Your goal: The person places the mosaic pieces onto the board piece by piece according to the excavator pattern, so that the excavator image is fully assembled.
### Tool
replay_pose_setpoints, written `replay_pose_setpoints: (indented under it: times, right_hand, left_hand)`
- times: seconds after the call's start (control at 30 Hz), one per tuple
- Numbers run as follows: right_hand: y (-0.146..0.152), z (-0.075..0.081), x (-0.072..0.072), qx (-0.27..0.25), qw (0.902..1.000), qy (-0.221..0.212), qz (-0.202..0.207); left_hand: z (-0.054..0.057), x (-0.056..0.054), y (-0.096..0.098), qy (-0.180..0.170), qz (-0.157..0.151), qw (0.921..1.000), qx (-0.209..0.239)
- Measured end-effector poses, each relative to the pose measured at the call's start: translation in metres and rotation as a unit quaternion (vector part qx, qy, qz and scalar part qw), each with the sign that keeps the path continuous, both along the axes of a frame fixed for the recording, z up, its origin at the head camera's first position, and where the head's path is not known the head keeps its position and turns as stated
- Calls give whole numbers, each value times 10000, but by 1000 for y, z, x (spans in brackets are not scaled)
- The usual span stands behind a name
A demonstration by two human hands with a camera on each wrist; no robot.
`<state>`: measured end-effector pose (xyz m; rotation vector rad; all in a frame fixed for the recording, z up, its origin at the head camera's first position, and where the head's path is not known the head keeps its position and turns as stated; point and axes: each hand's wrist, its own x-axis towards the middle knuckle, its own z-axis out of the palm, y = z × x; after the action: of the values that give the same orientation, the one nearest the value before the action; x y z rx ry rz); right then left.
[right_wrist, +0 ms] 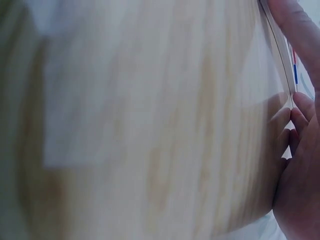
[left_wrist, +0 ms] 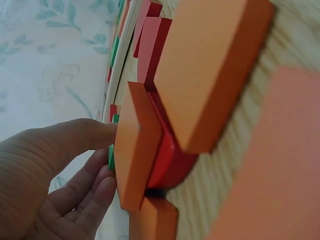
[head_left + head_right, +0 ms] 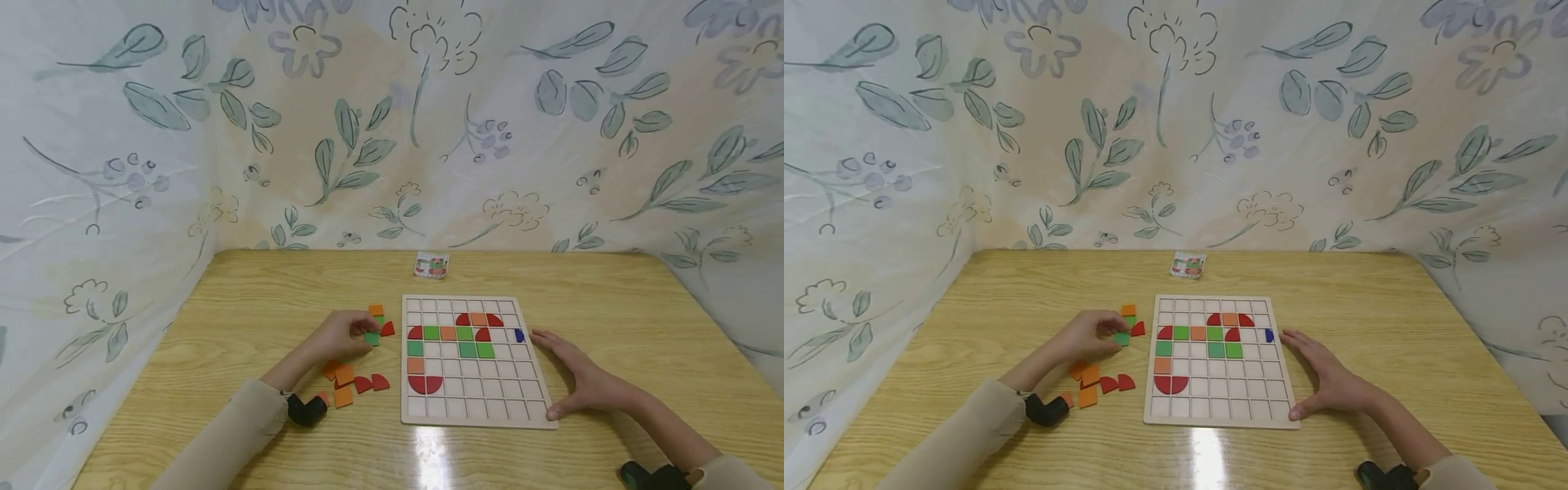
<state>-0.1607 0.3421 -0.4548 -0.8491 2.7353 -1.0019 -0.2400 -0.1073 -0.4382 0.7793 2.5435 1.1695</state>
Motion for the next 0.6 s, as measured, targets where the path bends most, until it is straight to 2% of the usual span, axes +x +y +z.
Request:
replay_pose_setpoints:
  times: [0.33, 0.6]
  right_hand:
    - [1, -3, 0, -15, 10000, 26, -23]
    - [1, -4, 0, -43, 10000, 59, 15]
  left_hand:
    - [3, 2, 3, 122, -4, 9999, -122]
    - [18, 1, 11, 217, 108, 9997, 19]
